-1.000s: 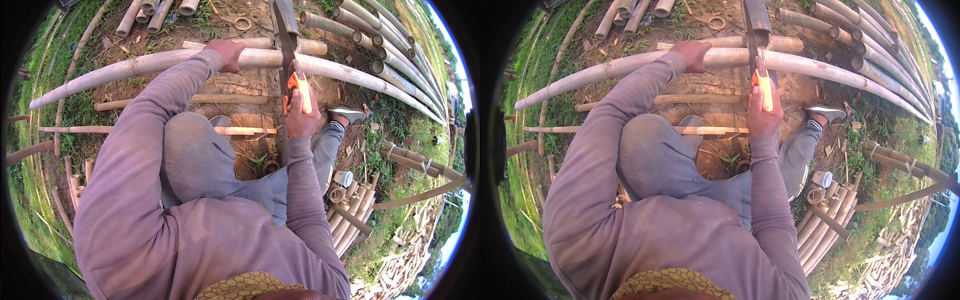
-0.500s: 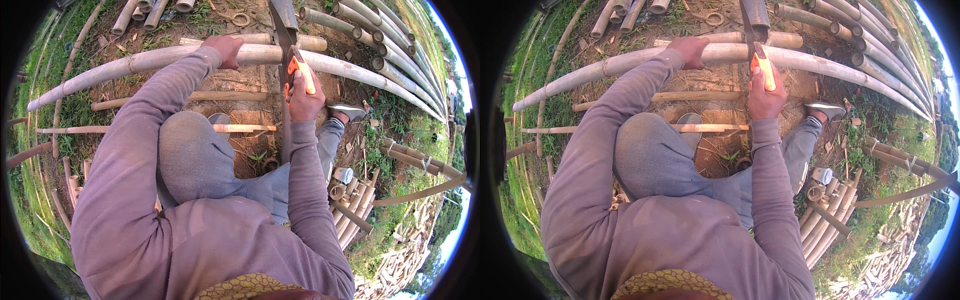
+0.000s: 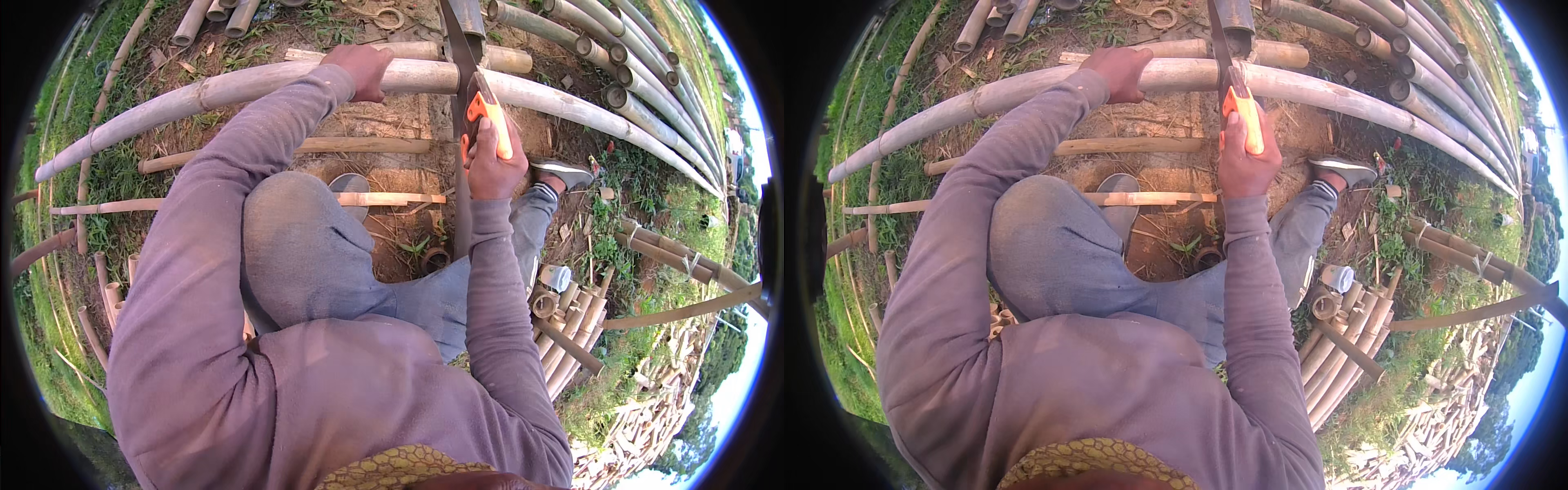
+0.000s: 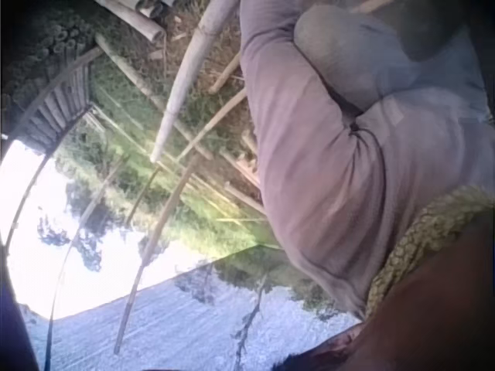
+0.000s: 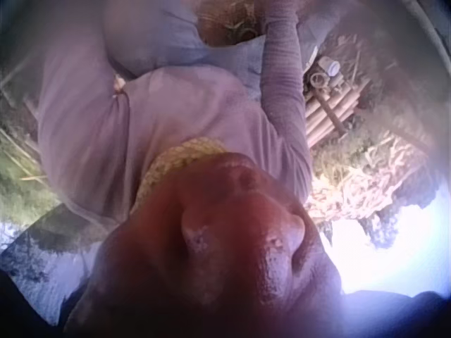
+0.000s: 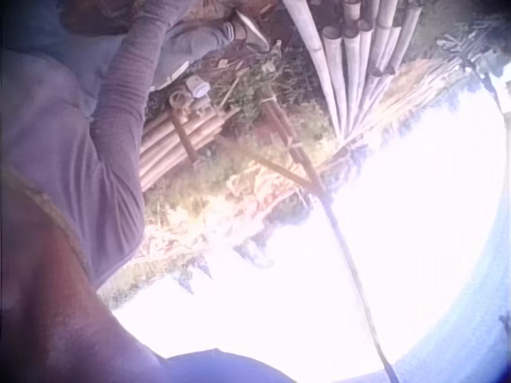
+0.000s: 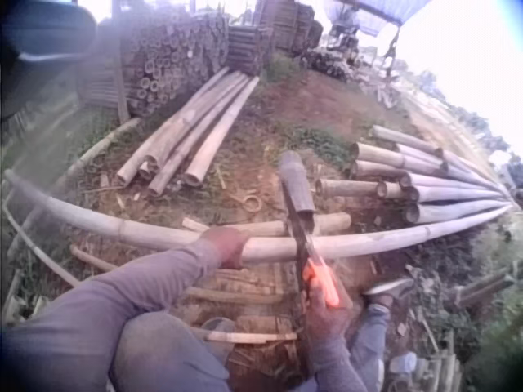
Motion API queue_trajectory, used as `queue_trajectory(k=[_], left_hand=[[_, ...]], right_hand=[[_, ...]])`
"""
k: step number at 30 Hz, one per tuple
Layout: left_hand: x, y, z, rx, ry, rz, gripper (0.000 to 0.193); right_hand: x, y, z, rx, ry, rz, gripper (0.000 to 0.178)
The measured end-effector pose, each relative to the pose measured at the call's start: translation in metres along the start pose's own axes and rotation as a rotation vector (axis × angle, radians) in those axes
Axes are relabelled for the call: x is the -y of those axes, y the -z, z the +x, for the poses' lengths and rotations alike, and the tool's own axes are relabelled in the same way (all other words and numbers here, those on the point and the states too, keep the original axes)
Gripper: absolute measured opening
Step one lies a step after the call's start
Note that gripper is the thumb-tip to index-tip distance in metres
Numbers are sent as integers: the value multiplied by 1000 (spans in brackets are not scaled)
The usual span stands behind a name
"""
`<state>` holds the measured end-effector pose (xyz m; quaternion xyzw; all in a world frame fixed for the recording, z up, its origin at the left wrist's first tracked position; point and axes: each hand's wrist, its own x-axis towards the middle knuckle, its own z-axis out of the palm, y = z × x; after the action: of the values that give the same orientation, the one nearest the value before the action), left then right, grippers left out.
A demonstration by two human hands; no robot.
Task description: The person uses a hand saw to cut long bamboo poles into shorter sections. They repeatedly position a pole on a makeshift support, saw through it, and set the cut piece aside. The work area contains many stacked bamboo poles and cut pieces.
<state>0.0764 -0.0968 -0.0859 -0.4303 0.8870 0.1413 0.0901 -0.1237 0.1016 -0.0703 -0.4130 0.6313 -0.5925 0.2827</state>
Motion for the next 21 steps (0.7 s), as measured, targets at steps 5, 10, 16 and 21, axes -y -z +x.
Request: queue_trajectory(k=[5, 10, 16, 21], left_hand=[[8, 7, -8, 31, 24, 9, 64], [13, -9, -6, -19, -17, -20, 62], [7, -4, -7, -27, -5, -12, 60], [11, 14, -3, -31, 13, 28, 62]], right_hand=[[-6, 21, -46, 25, -27, -45, 40], [-2, 108, -224, -39, -47, -152, 69], [-19, 47, -97, -12, -6, 0, 45], [-10, -4, -4, -1, -2, 24, 36]])
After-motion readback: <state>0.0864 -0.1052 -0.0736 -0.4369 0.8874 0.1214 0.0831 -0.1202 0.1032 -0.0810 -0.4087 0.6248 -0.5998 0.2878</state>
